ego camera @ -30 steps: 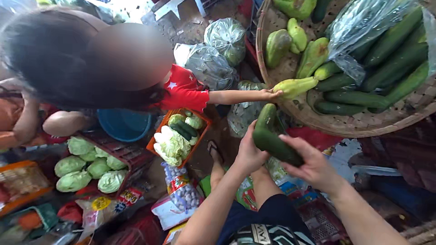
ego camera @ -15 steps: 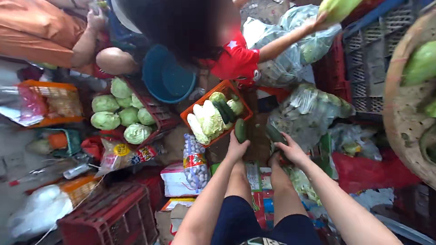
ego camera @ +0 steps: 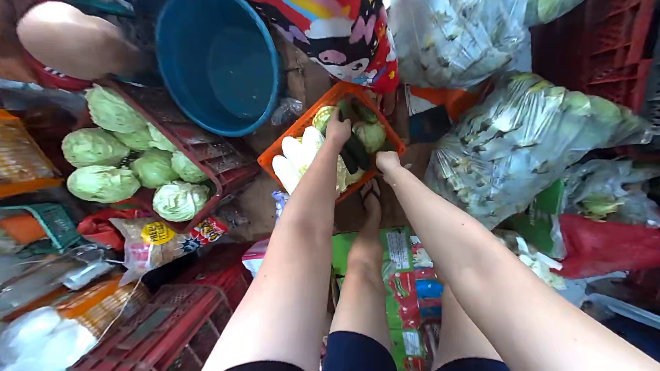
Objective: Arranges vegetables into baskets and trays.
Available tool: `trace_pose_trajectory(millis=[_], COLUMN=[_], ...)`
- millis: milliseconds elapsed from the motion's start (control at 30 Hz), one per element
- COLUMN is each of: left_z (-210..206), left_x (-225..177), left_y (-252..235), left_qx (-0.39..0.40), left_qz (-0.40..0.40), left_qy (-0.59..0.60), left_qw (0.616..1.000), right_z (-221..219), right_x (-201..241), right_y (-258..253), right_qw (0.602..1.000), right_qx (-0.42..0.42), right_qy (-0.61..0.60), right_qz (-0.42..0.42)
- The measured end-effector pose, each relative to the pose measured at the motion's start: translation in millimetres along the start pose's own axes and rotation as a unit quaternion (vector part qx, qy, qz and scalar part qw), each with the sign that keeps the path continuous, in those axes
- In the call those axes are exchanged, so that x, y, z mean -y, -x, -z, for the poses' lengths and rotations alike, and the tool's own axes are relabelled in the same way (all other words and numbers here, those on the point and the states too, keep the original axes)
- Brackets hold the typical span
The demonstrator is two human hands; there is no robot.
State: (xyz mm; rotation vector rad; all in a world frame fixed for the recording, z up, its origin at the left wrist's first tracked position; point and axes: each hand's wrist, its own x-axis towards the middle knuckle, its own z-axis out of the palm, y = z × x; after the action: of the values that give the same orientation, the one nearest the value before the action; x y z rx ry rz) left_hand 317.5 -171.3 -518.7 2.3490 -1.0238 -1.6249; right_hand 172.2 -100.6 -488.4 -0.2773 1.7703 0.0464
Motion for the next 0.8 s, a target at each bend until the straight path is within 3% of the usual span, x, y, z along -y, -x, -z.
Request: trace_pose_trajectory(millis=[133,267,367,500,567,633,667,733,800], left_z=[-5.9,-27.0,-32.3,-32.9,-38.3,-40.3,-40.4,-41.1,-40.6], left_x=[13.2,20.6,38.8,39.3,40.2,47.8,54.0,70.6,85.0], left_y=[13.4,63.5,93.6,102.4,101.3,99.1,97.6,97.4,102.6], left_qx=[-0.005,-0.007,0.017,0.055,0.07,0.068,0.06,0.042,0.03], left_qz=[-0.025,-0.084,-0.122,-0.112,-0.097,-0.087,-0.092,-0.108,-0.113], left_qy=[-0.042,-0.127,-0.258,-0.364,-0.397,-0.422,-0.427,-0.426,-0.43], left_qw=[0.999,0.988,0.958,0.923,0.91,0.9,0.898,0.897,0.895], right_z=[-3.2,37.6,92.0,194.7,256.0,316.7,345.3,408.4,478.4], right_x=[-37.7,-73.4,-111.0,-163.8,-184.4,-193.0,-193.9,-190.2,-185.1], right_y=[-22.4,-0.5,25.4,59.8,83.1,122.2,143.4,177.8,203.3], right_qw=[0.99,0.981,0.974,0.98,0.978,0.952,0.915,0.801,0.723], right_qx=[0.078,0.169,0.198,0.146,0.094,-0.019,-0.113,-0.303,-0.448], right_qy=[-0.108,-0.005,0.033,0.025,0.009,0.007,0.012,0.042,0.106], right_qz=[0.035,0.097,0.101,0.13,0.187,0.305,0.387,0.515,0.515])
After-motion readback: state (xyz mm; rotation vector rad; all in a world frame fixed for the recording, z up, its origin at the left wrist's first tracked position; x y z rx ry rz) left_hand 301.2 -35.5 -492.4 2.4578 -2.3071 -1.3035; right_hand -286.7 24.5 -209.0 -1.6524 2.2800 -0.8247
